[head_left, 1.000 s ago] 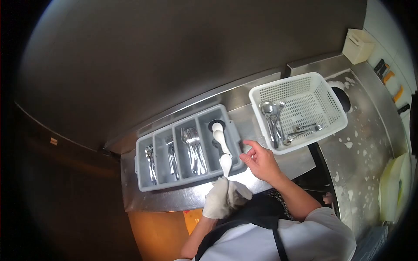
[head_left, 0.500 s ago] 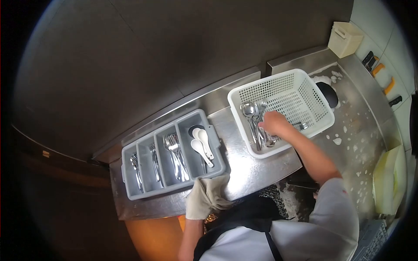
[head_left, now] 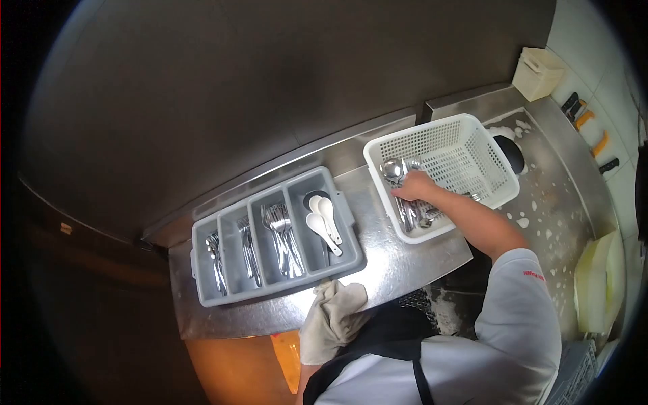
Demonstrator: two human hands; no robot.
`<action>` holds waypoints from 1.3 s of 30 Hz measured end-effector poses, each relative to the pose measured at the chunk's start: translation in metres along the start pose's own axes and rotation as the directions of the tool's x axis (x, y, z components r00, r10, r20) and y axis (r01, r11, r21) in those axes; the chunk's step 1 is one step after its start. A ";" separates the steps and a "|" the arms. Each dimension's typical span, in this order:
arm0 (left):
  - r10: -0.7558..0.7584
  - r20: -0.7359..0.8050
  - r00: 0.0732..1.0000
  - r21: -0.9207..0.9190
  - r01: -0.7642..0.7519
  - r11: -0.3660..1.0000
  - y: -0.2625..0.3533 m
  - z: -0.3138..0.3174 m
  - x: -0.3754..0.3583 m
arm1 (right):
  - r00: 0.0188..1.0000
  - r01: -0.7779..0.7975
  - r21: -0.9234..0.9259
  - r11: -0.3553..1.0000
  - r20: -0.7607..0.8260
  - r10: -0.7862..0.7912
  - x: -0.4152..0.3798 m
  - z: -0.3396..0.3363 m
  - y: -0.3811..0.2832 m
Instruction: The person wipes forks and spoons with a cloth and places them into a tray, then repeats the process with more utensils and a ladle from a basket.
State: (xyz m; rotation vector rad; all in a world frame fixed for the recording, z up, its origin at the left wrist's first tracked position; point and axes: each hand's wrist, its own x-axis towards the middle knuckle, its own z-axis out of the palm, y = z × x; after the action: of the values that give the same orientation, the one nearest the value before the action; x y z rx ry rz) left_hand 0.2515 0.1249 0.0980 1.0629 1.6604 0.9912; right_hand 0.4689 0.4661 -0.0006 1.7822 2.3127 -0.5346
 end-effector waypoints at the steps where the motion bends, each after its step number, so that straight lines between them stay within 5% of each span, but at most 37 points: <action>1: -0.024 0.015 1.000 -0.060 0.025 0.998 -0.003 -0.002 0.000 | 0.996 -0.081 0.025 0.996 -0.022 0.082 -0.002 0.003 -0.007; 4: -0.004 0.087 0.996 0.044 0.000 0.999 -0.017 -0.015 0.003 | 0.930 -0.341 0.067 0.938 -0.121 0.347 -0.004 0.014 -0.025; 5: 0.040 0.096 0.995 0.244 -0.063 0.968 -0.017 -0.020 -0.001 | 0.925 -0.341 0.050 0.939 -0.162 0.345 -0.001 0.021 -0.021; 7: 0.102 0.096 0.990 0.259 -0.124 0.958 -0.020 -0.024 -0.003 | 0.908 -0.345 0.013 0.938 -0.248 0.338 0.012 0.036 -0.008; 11: 0.001 0.085 0.996 -0.349 0.028 0.937 -0.023 -0.027 -0.002 | 0.942 -0.329 0.092 0.940 -0.038 0.333 0.005 0.020 0.004; 13: 0.001 0.080 0.997 -0.321 0.025 0.947 -0.019 -0.033 -0.007 | 0.953 -0.279 0.225 0.933 -0.055 0.298 0.008 0.015 0.008; 17: 0.139 0.047 0.989 -0.022 -0.138 0.990 -0.042 -0.040 -0.008 | 0.960 -0.135 0.571 0.810 -0.127 0.249 0.002 -0.017 0.016; 21: 0.053 0.012 0.999 0.401 -0.054 0.914 -0.038 -0.049 -0.009 | 0.916 -0.022 0.648 0.761 -0.291 0.275 -0.017 -0.087 0.037; 23: -0.033 -0.010 0.999 0.492 0.033 0.870 -0.007 -0.050 -0.012 | 0.939 0.142 0.854 0.501 -0.276 0.205 -0.032 -0.116 0.056; 26: -0.189 -0.051 0.981 0.367 0.195 0.910 0.008 -0.038 -0.008 | 0.966 0.215 0.661 0.719 -0.250 -0.059 -0.040 -0.135 0.090; 28: -0.208 -0.056 0.977 0.415 0.212 0.885 -0.003 -0.037 -0.002 | 0.945 0.202 0.446 0.872 -0.323 -0.054 -0.042 -0.112 0.104; 30: -0.302 -0.038 0.952 -0.065 0.300 0.952 -0.030 -0.029 0.005 | 0.937 0.211 0.249 0.945 -0.325 -0.124 -0.030 -0.081 0.126; 32: -0.291 -0.063 0.955 -0.073 0.287 0.955 -0.009 -0.015 0.006 | 0.973 0.183 0.076 0.980 -0.153 -0.170 -0.044 -0.074 0.127; 34: -0.164 -0.107 0.981 0.401 0.194 0.895 0.031 0.005 -0.001 | 0.985 0.175 -0.019 0.984 -0.011 -0.175 -0.047 -0.065 0.132; 36: -0.309 -0.028 0.951 -0.225 0.296 0.928 -0.031 -0.006 0.006 | 0.983 0.165 -0.035 0.986 0.091 -0.161 -0.042 -0.053 0.141; 38: -0.261 -0.078 0.962 -0.112 0.251 0.961 -0.088 -0.006 0.014 | 0.959 0.204 -0.015 0.979 0.205 -0.197 -0.040 -0.046 0.147; 39: -0.122 -0.138 0.983 0.322 0.161 0.933 -0.107 -0.004 0.018 | 0.942 0.222 -0.004 0.975 0.258 -0.214 -0.039 -0.043 0.149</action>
State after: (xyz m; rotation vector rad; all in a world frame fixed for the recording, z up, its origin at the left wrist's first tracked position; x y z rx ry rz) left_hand 0.2210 0.1078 -0.0051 1.0986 2.0211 0.7030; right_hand 0.6262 0.4804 0.0268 1.3569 2.3312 -0.7106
